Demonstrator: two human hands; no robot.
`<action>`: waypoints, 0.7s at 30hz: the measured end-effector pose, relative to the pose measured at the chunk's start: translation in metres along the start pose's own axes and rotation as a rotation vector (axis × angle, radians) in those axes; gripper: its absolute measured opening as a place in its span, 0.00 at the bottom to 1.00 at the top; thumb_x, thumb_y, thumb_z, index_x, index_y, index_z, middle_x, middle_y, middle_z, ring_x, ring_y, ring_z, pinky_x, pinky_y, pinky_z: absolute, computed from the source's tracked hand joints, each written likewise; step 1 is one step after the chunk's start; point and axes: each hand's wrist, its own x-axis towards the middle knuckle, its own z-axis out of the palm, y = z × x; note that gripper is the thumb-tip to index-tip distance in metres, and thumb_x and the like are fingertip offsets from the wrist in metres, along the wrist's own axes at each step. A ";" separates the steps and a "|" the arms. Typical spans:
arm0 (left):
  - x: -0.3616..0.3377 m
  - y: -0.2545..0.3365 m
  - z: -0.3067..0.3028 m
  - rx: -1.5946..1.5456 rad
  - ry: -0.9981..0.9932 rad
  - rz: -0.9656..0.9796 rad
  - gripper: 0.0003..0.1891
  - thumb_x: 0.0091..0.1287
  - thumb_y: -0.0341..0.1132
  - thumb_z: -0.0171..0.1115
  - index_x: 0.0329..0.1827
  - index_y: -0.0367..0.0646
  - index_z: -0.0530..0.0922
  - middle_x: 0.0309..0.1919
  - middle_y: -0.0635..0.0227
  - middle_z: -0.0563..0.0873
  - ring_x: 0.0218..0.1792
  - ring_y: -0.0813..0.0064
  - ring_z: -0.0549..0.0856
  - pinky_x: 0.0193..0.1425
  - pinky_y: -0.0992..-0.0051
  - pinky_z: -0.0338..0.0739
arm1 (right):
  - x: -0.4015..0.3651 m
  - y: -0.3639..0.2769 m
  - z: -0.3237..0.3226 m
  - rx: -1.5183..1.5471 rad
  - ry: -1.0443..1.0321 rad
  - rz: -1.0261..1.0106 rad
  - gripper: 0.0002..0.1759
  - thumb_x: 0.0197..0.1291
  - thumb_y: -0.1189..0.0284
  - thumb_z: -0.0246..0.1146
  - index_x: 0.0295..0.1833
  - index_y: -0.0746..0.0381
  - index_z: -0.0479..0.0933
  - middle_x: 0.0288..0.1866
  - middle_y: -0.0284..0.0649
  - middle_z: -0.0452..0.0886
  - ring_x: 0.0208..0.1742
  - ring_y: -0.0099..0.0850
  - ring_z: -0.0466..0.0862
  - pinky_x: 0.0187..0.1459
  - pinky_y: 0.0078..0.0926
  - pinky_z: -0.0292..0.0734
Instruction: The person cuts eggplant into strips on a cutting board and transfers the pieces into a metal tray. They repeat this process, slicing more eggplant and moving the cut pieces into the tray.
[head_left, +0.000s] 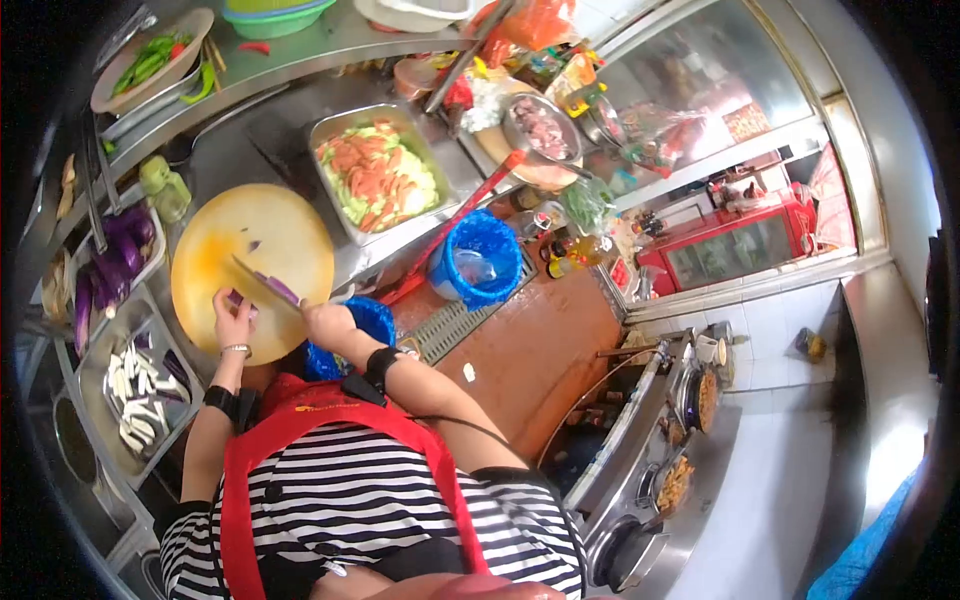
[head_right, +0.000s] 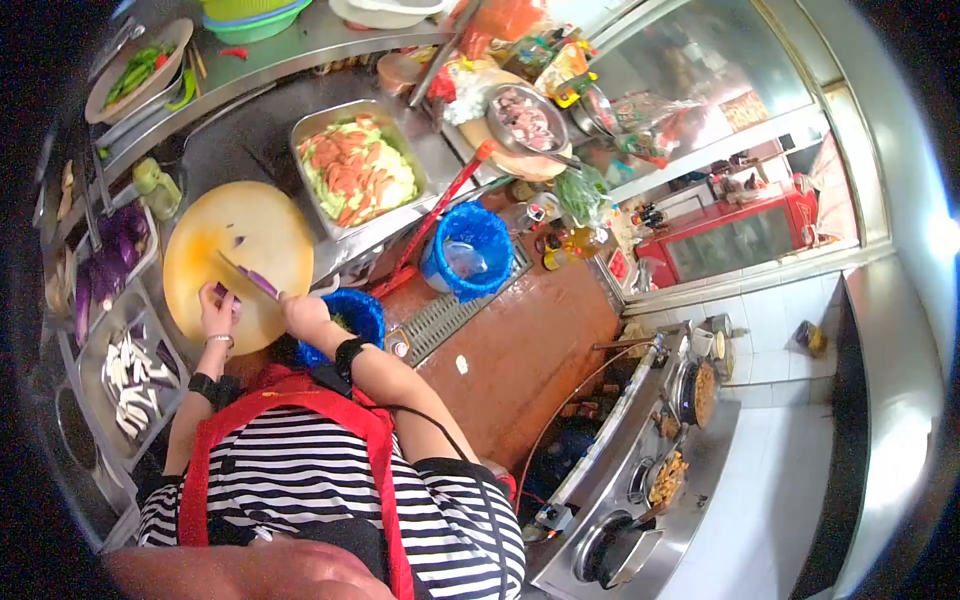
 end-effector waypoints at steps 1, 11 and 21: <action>0.003 -0.002 0.001 -0.092 -0.003 -0.131 0.23 0.57 0.37 0.62 0.57 0.48 0.68 0.42 0.55 0.79 0.41 0.59 0.80 0.41 0.67 0.75 | -0.001 0.000 -0.001 0.030 0.002 -0.001 0.10 0.54 0.71 0.51 0.40 0.64 0.70 0.27 0.51 0.81 0.28 0.45 0.83 0.28 0.42 0.77; 0.029 -0.069 0.007 0.009 0.127 0.392 0.24 0.55 0.29 0.63 0.55 0.42 0.67 0.41 0.63 0.74 0.39 0.72 0.75 0.40 0.75 0.74 | 0.003 0.014 0.008 0.057 -0.011 -0.002 0.13 0.54 0.71 0.51 0.44 0.65 0.69 0.27 0.54 0.80 0.28 0.48 0.82 0.29 0.45 0.76; 0.021 -0.049 0.007 0.153 0.105 0.511 0.26 0.52 0.32 0.66 0.55 0.39 0.67 0.46 0.56 0.74 0.49 0.60 0.74 0.54 0.66 0.69 | 0.005 0.009 -0.002 -0.051 -0.114 0.047 0.12 0.56 0.71 0.49 0.46 0.62 0.70 0.30 0.51 0.81 0.30 0.47 0.83 0.31 0.47 0.77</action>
